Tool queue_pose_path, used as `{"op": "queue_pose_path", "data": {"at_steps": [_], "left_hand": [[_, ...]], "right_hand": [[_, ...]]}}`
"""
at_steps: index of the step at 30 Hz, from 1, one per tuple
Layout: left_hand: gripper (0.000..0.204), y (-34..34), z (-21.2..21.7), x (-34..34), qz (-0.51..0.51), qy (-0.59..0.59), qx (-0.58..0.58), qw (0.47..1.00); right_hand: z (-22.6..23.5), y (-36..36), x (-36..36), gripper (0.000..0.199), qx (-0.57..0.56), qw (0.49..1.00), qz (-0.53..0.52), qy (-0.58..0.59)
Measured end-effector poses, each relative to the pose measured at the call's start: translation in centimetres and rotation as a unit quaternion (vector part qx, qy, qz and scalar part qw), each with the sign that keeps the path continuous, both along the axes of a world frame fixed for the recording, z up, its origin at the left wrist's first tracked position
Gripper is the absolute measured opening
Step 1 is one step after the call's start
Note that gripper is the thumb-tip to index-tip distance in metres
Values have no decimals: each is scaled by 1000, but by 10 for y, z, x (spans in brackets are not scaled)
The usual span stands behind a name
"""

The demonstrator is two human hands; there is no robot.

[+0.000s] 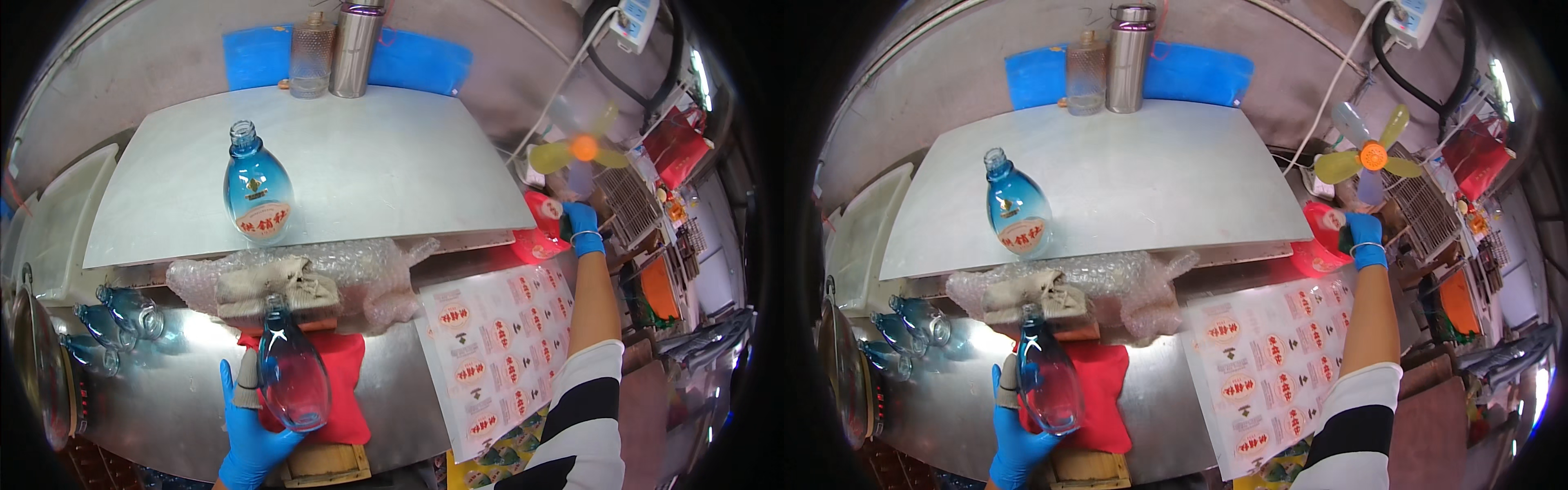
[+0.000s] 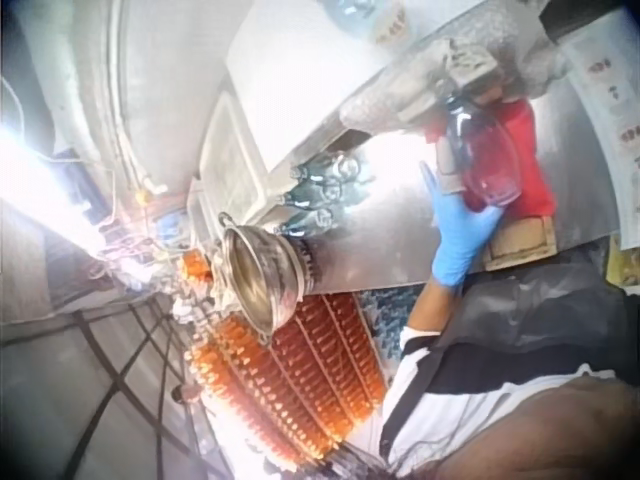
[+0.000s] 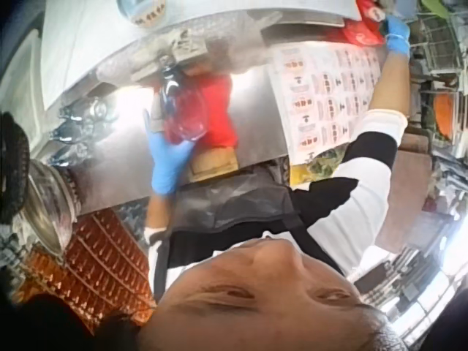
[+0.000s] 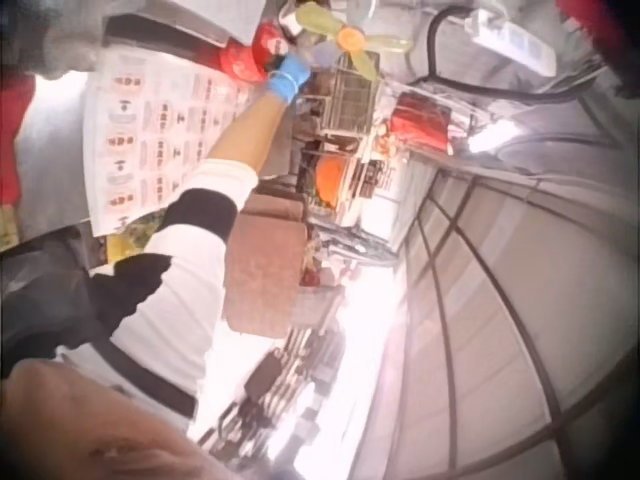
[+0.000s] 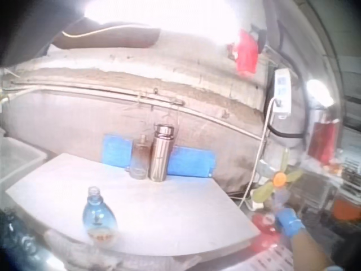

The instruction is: The person applies circular paper labels to the bodies of clear glass bottles. They peel each label from a sheet, position it on the bottle, and smooth it down using a green plastic scraper to remove air bubbles. The process is repeated for multiple bottles in a sequence.

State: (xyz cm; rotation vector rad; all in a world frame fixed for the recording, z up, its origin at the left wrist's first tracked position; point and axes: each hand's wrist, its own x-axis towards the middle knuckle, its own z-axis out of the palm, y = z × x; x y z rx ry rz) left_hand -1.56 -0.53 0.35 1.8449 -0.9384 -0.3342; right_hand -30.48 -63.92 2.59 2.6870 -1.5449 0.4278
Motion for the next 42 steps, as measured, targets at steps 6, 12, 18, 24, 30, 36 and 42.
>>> {"op": "queue_pose_path", "data": {"at_steps": [6,12,18,24,30,36,42], "left_hand": [[101,6,8,10,-28,-17,68,997],[103,5,1,15,-83,23,-35,996],[99,-1,-5,9,-87,165,-124,975],[96,2,3,7,-54,-16,-74,996],[109,-6,-8,16,-124,167,-139,968],[115,2,0,23,-189,158,-106,964],[102,1,2,24,-165,277,-143,936]], "right_hand": [[-57,-33,21,23,106,989,-102,21],[7,-13,1,16,-46,991,74,-100],[74,234,70,14,-198,934,262,-144],[90,382,122,22,-70,862,479,-152],[82,454,191,14,434,787,374,-229],[61,463,213,18,438,790,376,-205],[50,466,214,21,447,767,383,-255]]}}
